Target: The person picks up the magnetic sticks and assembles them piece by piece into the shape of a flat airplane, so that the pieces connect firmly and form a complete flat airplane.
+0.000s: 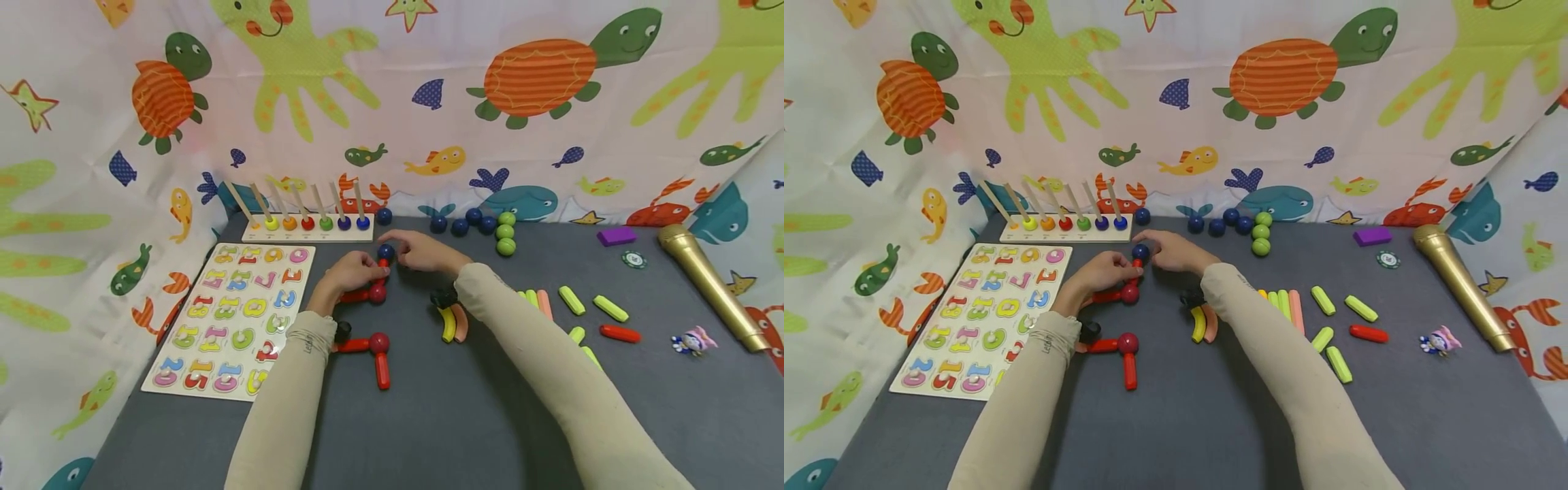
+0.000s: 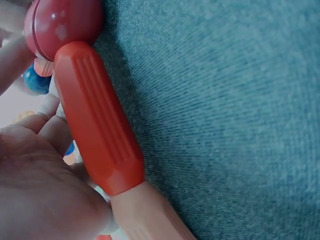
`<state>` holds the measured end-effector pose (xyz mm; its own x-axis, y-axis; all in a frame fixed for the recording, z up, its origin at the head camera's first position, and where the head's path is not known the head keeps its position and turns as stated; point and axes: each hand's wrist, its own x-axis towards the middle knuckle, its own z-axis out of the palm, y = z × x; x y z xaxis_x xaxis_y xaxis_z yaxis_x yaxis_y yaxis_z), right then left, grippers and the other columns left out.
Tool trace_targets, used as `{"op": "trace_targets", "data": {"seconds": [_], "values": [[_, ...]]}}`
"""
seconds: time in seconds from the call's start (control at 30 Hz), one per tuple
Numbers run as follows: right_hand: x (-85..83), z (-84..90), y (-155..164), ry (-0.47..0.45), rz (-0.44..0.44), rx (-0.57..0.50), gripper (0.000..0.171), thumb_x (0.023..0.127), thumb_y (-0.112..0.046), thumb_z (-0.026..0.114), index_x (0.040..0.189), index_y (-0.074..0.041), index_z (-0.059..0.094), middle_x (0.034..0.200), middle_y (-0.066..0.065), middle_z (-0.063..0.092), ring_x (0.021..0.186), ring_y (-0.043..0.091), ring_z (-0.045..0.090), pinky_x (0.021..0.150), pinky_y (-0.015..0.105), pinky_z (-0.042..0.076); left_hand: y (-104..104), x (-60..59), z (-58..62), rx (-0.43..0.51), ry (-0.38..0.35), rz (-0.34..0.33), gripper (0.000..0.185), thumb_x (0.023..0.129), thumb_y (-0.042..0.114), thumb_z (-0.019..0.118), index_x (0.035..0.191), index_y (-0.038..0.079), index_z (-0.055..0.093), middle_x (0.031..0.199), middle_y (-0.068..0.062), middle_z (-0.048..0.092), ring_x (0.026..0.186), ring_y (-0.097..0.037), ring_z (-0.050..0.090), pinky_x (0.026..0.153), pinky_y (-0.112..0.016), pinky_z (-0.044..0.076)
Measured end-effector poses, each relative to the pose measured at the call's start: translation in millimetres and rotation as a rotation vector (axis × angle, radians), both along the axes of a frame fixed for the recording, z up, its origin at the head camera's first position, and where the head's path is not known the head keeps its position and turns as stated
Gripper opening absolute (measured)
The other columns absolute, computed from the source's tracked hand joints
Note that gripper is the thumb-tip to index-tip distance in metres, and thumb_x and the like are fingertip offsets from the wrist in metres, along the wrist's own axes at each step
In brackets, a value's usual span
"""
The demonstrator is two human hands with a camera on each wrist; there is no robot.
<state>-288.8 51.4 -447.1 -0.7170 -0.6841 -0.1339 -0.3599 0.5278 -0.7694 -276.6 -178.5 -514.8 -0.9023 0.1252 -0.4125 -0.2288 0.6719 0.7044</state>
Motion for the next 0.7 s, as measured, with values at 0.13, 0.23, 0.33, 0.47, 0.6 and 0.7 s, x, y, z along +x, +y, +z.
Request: {"op": "trace_targets", "data": {"seconds": [0.13,0.23,0.33,0.47,0.6,0.7], "values": [[8.6,7.2,20.4,0.131,-0.054,0.115,0.028,0.103,-0.004,0.06,0.13,-0.001,0.066,0.09,0.009,0.066,0.076,0.02,0.059,0.071,0.035,0.048,-2.1,-5.5,-9.4,-0.02,0.03,-0.003,0.04,0.093,0.057,0.079,0.099,0.017,0.075,0.097,-0.007,0.07,0.098,-0.029,0.061,0.112,-0.066,0.02],[18.8,12.4,39.9,0.169,-0.016,0.168,0.014,0.105,-0.012,0.062,0.104,0.0,0.07,0.085,0.008,0.065,0.075,0.021,0.058,0.07,0.037,0.047,-3.9,-6.3,-12.1,-0.023,0.045,-0.022,0.043,0.092,0.059,0.079,0.099,0.016,0.074,0.097,-0.007,0.07,0.098,-0.03,0.062,0.114,-0.069,0.016],[24.7,3.5,61.7,0.134,0.077,0.223,0.028,0.107,-0.03,0.066,0.088,-0.009,0.067,0.074,0.003,0.057,0.066,0.018,0.052,0.063,0.035,0.042,-4.3,-5.4,-12.5,-0.026,0.045,-0.024,0.042,0.093,0.058,0.078,0.099,0.016,0.074,0.097,-0.007,0.07,0.099,-0.03,0.061,0.116,-0.069,0.015],[42.7,5.9,77.8,0.108,0.17,0.377,0.043,0.1,-0.055,0.07,0.081,-0.017,0.067,0.08,-0.001,0.056,0.078,0.022,0.051,0.068,0.039,0.04,-2.2,-1.2,-4.0,-0.04,0.049,-0.029,0.037,0.095,0.054,0.078,0.1,0.017,0.073,0.099,-0.005,0.07,0.102,-0.028,0.06,0.119,-0.071,0.008],[69.5,26.5,71.6,0.13,0.193,0.461,0.041,0.096,-0.054,0.076,0.078,-0.017,0.071,0.095,0.003,0.058,0.095,0.029,0.047,0.078,0.043,0.037,2.4,15.3,20.9,-0.049,0.057,-0.051,0.038,0.097,0.052,0.076,0.104,0.015,0.073,0.102,-0.005,0.069,0.104,-0.027,0.059,0.12,-0.073,0.005],[75.4,23.1,67.5,0.16,0.181,0.459,0.032,0.096,-0.043,0.08,0.077,-0.018,0.07,0.097,0.002,0.057,0.096,0.028,0.044,0.079,0.042,0.033,6.4,20.2,28.8,-0.043,0.053,-0.047,0.038,0.098,0.051,0.075,0.104,0.014,0.073,0.102,-0.006,0.068,0.103,-0.028,0.058,0.119,-0.072,0.011]]}}
